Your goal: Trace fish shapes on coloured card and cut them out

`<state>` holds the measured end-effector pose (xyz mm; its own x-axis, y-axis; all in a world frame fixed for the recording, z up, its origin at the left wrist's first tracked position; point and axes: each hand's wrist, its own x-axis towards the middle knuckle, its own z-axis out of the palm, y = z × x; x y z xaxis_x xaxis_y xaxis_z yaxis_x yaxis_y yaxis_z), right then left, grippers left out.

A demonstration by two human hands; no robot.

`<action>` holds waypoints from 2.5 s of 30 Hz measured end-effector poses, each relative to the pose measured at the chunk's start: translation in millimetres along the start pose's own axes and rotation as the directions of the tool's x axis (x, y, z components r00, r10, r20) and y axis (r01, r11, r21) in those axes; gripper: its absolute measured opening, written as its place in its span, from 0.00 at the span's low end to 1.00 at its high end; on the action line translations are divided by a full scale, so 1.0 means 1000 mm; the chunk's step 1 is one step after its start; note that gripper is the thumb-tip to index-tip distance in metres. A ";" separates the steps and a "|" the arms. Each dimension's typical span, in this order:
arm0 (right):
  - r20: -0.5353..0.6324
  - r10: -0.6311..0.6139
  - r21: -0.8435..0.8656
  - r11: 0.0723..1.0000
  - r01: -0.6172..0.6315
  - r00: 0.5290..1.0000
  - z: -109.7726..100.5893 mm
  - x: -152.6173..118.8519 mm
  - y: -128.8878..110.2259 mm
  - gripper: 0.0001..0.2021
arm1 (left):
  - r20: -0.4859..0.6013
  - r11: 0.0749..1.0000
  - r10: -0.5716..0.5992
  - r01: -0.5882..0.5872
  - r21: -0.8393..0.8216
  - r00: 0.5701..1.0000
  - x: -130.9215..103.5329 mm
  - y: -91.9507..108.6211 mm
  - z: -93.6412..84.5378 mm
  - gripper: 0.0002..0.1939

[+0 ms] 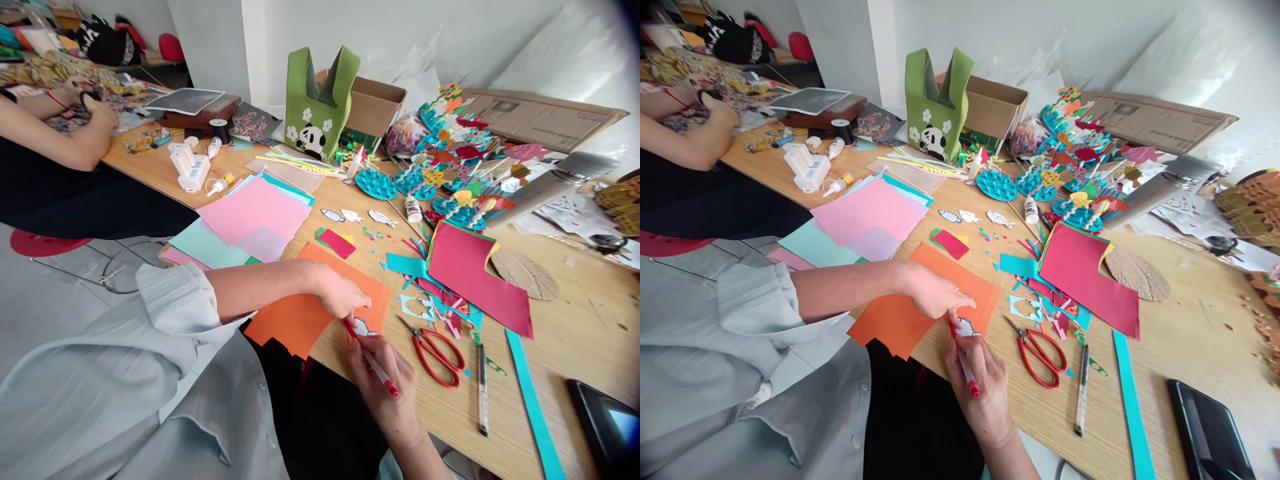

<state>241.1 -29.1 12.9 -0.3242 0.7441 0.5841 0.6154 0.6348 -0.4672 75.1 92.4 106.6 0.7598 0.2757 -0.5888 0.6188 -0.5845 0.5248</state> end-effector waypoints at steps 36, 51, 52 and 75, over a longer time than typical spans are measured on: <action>-0.009 -0.086 -0.071 0.994 0.085 0.996 -0.001 -0.001 -0.006 0.08 | 0.004 1.000 -0.018 0.018 0.000 1.000 -0.005 0.004 0.000 0.34; -0.068 -0.044 -0.078 0.996 0.039 0.997 -0.003 -0.005 -0.006 0.08 | -0.008 1.000 0.006 -0.006 -0.008 1.000 -0.001 0.000 0.002 0.36; -0.095 -0.042 -0.093 0.995 0.033 0.995 -0.003 -0.007 -0.005 0.08 | -0.011 1.000 0.008 -0.008 -0.007 1.000 -0.002 0.001 0.002 0.35; -0.109 0.237 -0.022 0.970 -0.241 0.965 -0.015 0.000 0.010 0.08 | -0.124 0.982 -0.035 0.057 0.177 0.992 -0.011 0.005 0.012 0.28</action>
<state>258.5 -26.0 18.1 -0.0887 0.8461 0.5257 0.6907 0.4325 -0.5796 67.3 77.0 108.0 0.7568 0.3886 -0.5255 0.6156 -0.6941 0.3732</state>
